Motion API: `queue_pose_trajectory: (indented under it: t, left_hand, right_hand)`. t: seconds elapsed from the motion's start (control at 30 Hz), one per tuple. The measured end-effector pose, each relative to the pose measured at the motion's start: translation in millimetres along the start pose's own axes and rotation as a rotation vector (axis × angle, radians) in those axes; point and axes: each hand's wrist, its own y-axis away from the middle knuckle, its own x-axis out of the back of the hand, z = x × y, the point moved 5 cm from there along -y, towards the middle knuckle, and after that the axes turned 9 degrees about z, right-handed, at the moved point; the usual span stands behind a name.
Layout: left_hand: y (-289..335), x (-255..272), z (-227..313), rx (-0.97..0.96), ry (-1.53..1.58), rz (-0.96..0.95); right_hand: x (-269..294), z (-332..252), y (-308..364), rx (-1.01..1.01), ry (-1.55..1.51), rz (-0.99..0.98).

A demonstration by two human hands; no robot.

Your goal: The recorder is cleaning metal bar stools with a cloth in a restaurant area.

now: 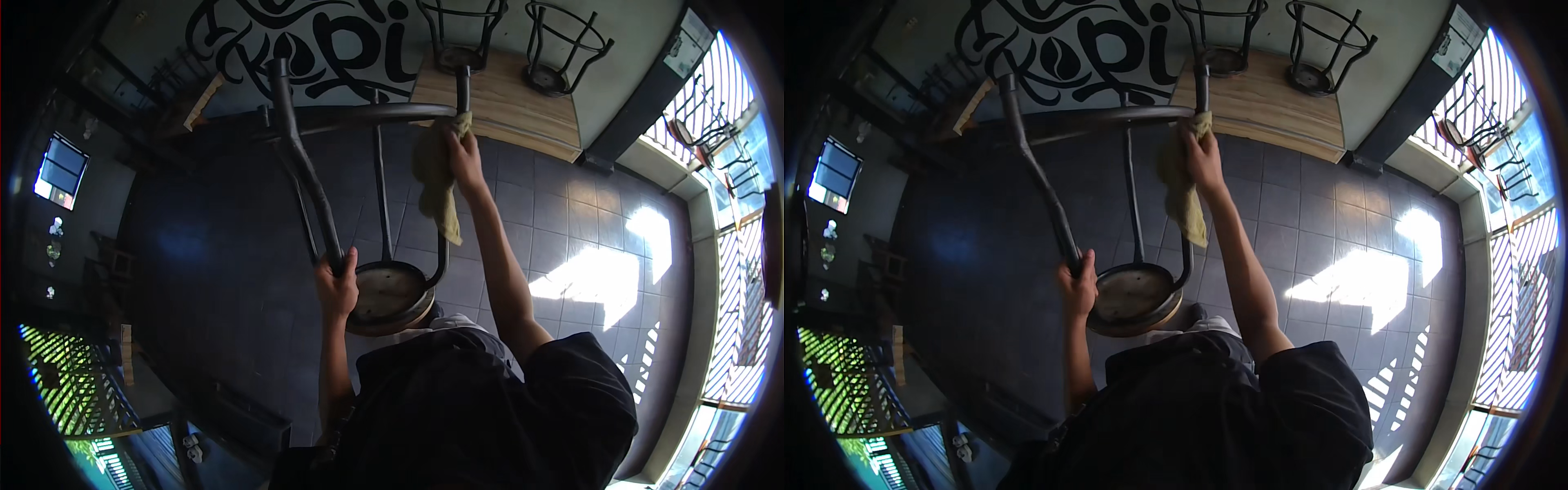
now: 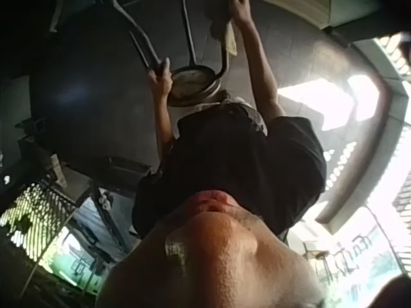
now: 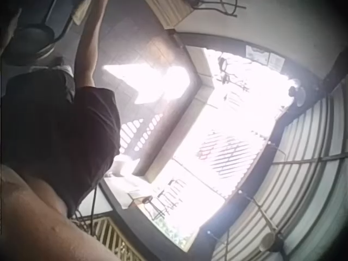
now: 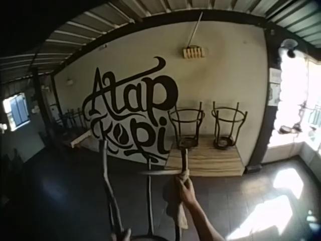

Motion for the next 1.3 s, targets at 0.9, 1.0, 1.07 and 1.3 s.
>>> queue_pose_trajectory:
  t: [0.9, 1.0, 1.07, 1.3]
  left_hand:
    - [22, 133, -1, -0.105, 0.067, 0.112]
    - [21, 133, 4, -0.071, 0.080, 0.081]
    - [16, 127, -5, -0.065, 0.073, 0.062]
    - [23, 128, 7, -0.121, 0.090, 0.072]
  right_hand:
    - [-77, 49, 201, -0.134, 0.482, -0.049]
    - [-46, 78, 261, -0.267, 0.477, -0.048]
    - [-40, 90, 255, -0.282, 0.580, -0.077]
    - [-108, -13, 134, -0.007, 0.146, -0.001]
